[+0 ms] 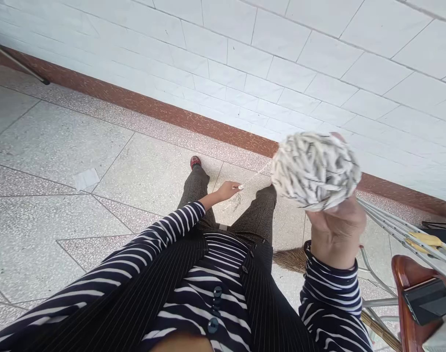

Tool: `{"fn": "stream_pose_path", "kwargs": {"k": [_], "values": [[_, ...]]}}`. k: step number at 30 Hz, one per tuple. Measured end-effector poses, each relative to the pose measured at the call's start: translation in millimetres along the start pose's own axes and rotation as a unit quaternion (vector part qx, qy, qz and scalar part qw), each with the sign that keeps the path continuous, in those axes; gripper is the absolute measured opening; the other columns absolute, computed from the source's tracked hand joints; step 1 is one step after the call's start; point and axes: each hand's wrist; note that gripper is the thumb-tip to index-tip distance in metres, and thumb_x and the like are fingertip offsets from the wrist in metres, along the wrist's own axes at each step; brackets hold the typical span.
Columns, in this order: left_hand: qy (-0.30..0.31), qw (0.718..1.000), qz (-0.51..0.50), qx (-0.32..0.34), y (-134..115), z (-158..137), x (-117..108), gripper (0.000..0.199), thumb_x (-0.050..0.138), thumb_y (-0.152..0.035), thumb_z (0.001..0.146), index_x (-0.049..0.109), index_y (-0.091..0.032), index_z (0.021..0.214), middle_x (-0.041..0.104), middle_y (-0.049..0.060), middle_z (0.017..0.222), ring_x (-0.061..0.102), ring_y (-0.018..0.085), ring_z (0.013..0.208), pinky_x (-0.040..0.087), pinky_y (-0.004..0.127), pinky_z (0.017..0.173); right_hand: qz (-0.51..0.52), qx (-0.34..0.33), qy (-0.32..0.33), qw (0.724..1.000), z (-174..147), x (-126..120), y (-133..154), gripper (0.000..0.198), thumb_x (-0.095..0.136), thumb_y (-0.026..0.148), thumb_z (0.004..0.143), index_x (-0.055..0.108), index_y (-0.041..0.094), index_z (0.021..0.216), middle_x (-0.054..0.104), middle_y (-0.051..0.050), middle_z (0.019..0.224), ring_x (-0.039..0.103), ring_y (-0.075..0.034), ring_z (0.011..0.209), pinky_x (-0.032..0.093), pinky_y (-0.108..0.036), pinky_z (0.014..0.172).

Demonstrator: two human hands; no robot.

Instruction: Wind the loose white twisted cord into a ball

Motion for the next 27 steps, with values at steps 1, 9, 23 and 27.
{"fn": "stream_pose_path", "kwargs": {"k": [1,9,23,27], "values": [[0.002,1.0,-0.016,-0.002,-0.8,-0.4,-3.6,0.026,0.061,-0.035,0.091,0.076,-0.014,0.09,0.075,0.005,0.086,0.069,0.021,0.085,0.056,0.031,0.083,0.011,-0.006,-0.005,1.0,3.9,-2.7,3.3,0.051,0.069,0.027,0.056,0.077,0.033,0.106,0.072,-0.003,0.13,0.049,-0.037,0.146,0.037,-0.066,0.123],[0.021,0.984,-0.176,0.026,-26.4,-14.3,-39.0,0.041,0.054,-0.037,0.097,0.068,-0.013,0.126,0.074,0.008,0.092,0.068,0.014,0.084,0.057,0.024,0.073,0.033,-0.096,-0.021,0.995,21.0,-24.9,14.8,0.05,0.059,0.019,0.053,0.078,0.032,0.097,0.064,0.006,0.145,0.044,-0.033,0.151,0.042,-0.058,0.124],[-0.223,0.972,-0.019,0.065,-35.9,22.5,-110.3,0.032,0.05,-0.037,0.1,0.073,-0.017,0.109,0.072,0.011,0.126,0.064,0.023,0.122,0.047,0.034,0.107,0.042,-0.071,-0.088,0.993,-5.6,-21.7,15.5,0.041,0.065,0.024,0.055,0.076,0.034,0.093,0.068,0.0,0.136,0.043,-0.036,0.151,0.04,-0.066,0.123],[-0.154,0.987,-0.043,0.024,-49.7,32.9,-107.4,0.064,0.034,-0.061,0.104,0.073,-0.012,0.096,0.077,0.016,0.098,0.07,0.026,0.098,0.052,0.038,0.094,-0.003,-0.12,-0.032,0.992,-17.2,-10.7,26.7,0.04,0.08,0.048,0.063,0.076,0.039,0.102,0.062,0.005,0.144,0.037,-0.038,0.153,0.034,-0.068,0.127]]}}
Point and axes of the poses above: each hand's wrist, its own z-axis towards the middle knuckle, its own x-axis out of the palm, y = z × x
